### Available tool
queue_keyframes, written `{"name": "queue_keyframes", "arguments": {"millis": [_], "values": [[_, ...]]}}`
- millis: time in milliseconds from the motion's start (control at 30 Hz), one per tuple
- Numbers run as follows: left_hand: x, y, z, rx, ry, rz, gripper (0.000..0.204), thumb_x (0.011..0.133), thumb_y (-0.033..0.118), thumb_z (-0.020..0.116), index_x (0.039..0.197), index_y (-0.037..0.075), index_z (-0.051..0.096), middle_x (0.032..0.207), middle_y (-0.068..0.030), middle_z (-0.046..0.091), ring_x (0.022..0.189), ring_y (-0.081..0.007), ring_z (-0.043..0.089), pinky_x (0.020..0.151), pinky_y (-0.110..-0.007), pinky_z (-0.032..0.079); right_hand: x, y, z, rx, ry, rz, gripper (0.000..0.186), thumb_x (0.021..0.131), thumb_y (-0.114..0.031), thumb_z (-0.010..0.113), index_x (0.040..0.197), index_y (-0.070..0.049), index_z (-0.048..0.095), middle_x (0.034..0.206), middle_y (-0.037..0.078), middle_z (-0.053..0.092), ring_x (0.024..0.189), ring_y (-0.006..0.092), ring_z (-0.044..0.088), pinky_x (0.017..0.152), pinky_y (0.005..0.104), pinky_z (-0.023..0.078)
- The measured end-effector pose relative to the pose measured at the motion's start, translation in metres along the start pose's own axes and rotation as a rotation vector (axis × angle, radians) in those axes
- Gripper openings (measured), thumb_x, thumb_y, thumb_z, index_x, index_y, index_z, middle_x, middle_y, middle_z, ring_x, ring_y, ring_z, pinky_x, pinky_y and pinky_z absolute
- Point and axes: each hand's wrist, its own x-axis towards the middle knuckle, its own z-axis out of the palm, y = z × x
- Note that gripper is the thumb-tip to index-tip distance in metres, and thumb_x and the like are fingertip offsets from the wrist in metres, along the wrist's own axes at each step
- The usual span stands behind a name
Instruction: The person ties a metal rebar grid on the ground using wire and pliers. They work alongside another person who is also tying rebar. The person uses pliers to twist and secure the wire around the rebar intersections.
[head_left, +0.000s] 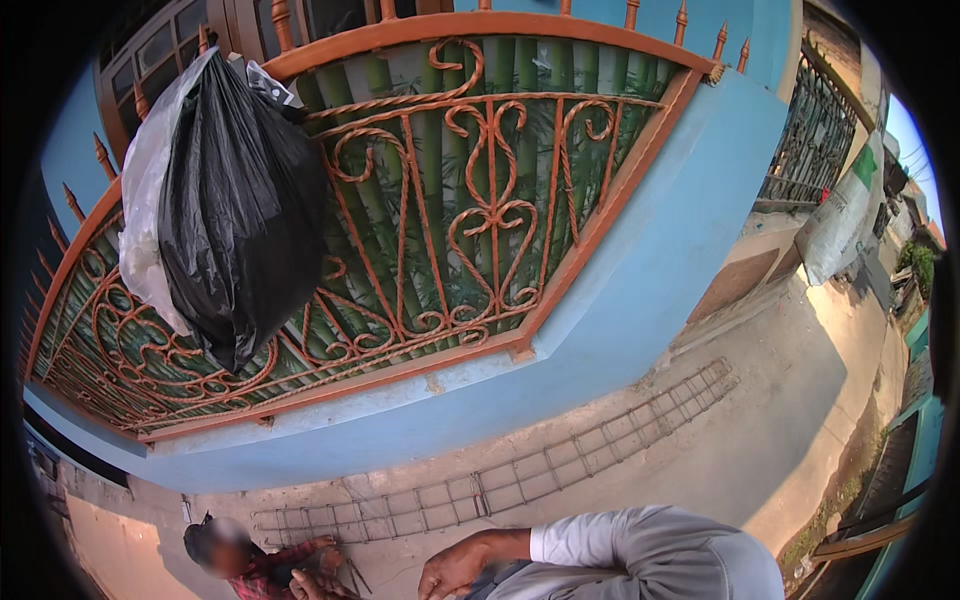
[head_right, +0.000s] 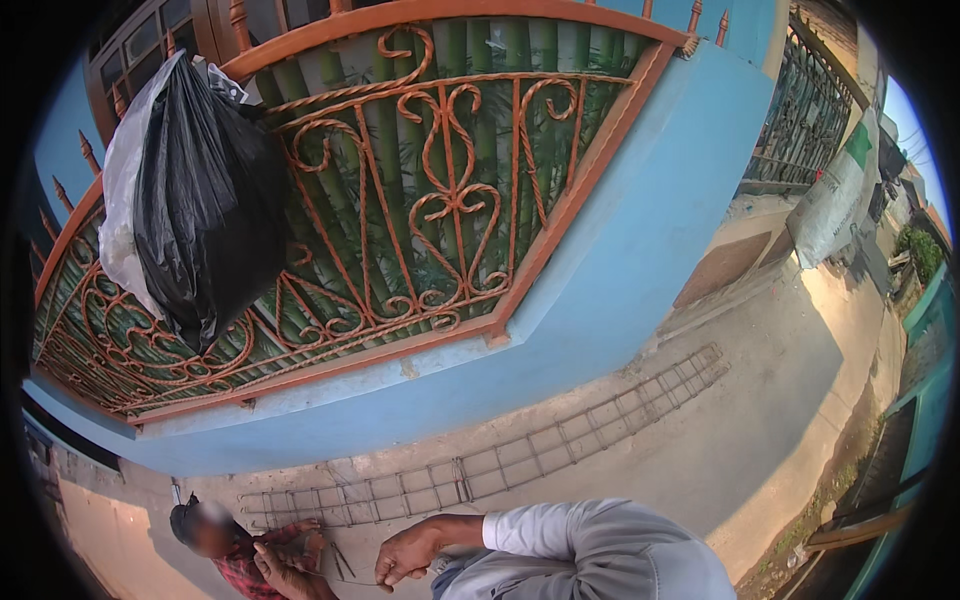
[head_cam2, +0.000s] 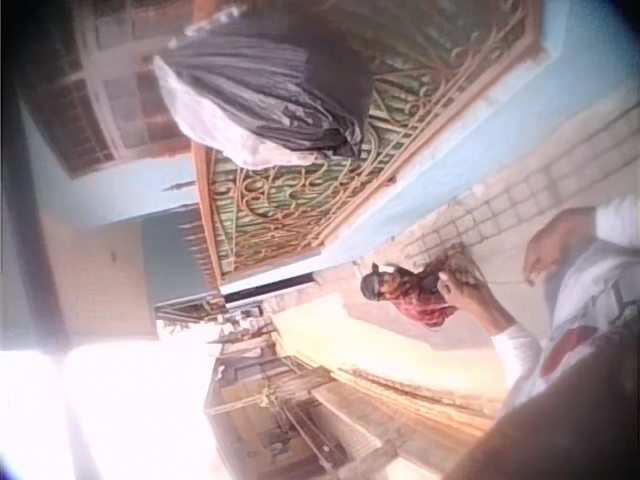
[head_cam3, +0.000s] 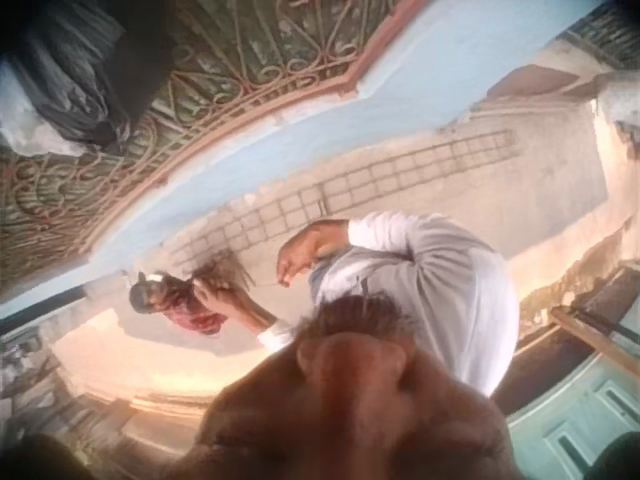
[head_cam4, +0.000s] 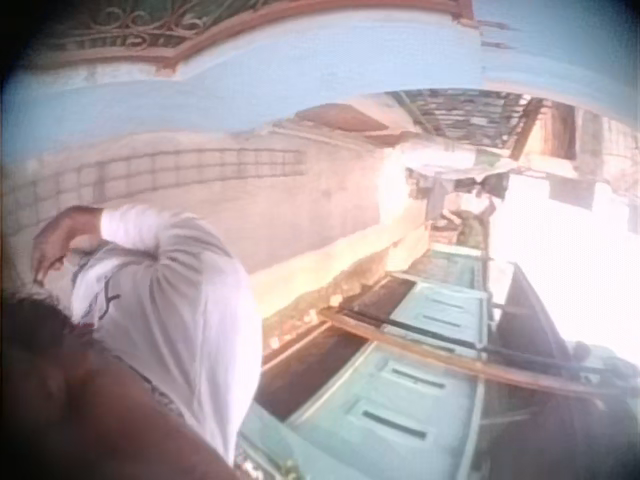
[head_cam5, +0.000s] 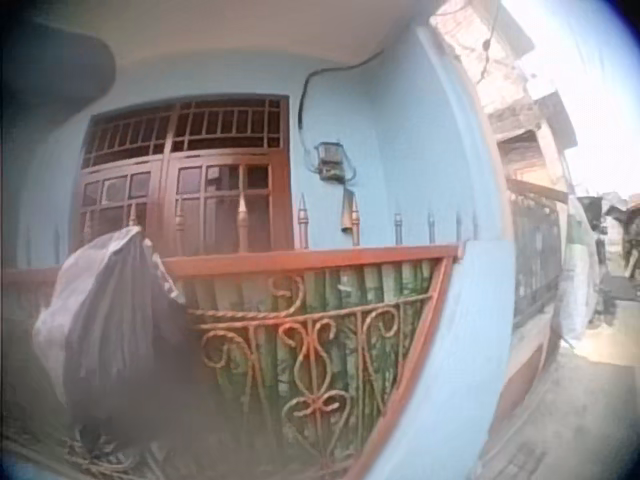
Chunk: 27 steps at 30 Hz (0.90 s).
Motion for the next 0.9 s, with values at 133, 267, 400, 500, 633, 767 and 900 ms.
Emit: {"name": "queue_keyframes", "arguments": {"millis": [133,267,400,500,633,767,900], "values": [[0.008,-0.017,-0.019,0.549,-0.089,0.431,0.016,0.106,0.017,0.054,0.108,0.006,0.065,0.088,-0.0123,0.057,0.071,-0.0247,0.053,0.057,-0.038,0.042,-0.031,-0.012,0.004,0.387,-0.154,-0.177,0.025,0.106,-0.031,0.057,0.104,-0.007,0.065,0.066,-0.005,0.046,0.058,0.0041,0.044,0.049,0.0228,0.033],[0.024,-0.027,-0.008,-0.135,0.047,0.062,0.036,0.102,0.031,0.066,0.078,0.013,0.046,0.063,0.0004,0.050,0.046,-0.0062,0.041,0.036,-0.028,0.049,-0.015,0.011,-0.005,0.953,0.033,-0.422,0.024,0.107,-0.030,0.056,0.106,-0.007,0.061,0.068,-0.007,0.040,0.060,0.0042,0.038,0.051,0.0219,0.032],[0.021,-0.021,0.014,-0.311,0.006,0.124,0.028,0.091,0.019,0.081,0.083,0.012,0.054,0.064,0.0007,0.054,0.049,-0.0052,0.044,0.043,-0.021,0.036,-0.019,0.002,-0.024,0.868,0.675,-0.348,0.026,0.110,-0.030,0.050,0.107,-0.006,0.061,0.066,-0.008,0.037,0.058,0.0040,0.034,0.054,0.0220,0.032],[0.018,-0.016,0.022,-0.300,-0.033,0.041,0.031,0.089,0.017,0.082,0.077,0.012,0.054,0.067,0.0008,0.055,0.051,-0.0062,0.045,0.043,-0.022,0.037,-0.005,0.013,-0.023,0.275,1.010,-0.118,0.024,0.107,-0.025,0.055,0.109,-0.004,0.067,0.069,-0.005,0.045,0.061,0.0071,0.040,0.058,0.0247,0.039],[0.021,-0.014,0.003,-0.373,-0.040,-0.044,0.033,0.092,0.018,0.079,0.074,0.013,0.051,0.068,0.0012,0.053,0.052,-0.0069,0.044,0.043,-0.022,0.037,0.012,0.019,-0.014,-0.225,0.815,-0.035,0.019,0.105,-0.020,0.059,0.111,-0.007,0.071,0.070,-0.005,0.044,0.061,0.0077,0.036,0.059,0.0247,0.037],[0.022,-0.025,-0.018,-0.479,-0.010,-0.091,0.034,0.096,0.021,0.075,0.075,0.014,0.050,0.067,0.0015,0.050,0.052,-0.0069,0.043,0.043,-0.022,0.036,0.008,0.001,-0.003,-0.144,0.231,-0.026,0.021,0.106,-0.022,0.059,0.112,-0.007,0.072,0.071,-0.005,0.046,0.062,0.0072,0.036,0.059,0.0241,0.037],[0.022,-0.037,-0.036,-0.508,-0.013,-0.082,0.032,0.097,0.026,0.073,0.077,0.014,0.051,0.066,0.0014,0.048,0.052,-0.0072,0.042,0.043,-0.021,0.034,-0.002,-0.018,-0.002,0.318,-0.128,0.079,0.021,0.102,-0.021,0.065,0.114,-0.006,0.073,0.072,-0.003,0.056,0.059,0.0048,0.039,0.054,0.0238,0.034]]}}
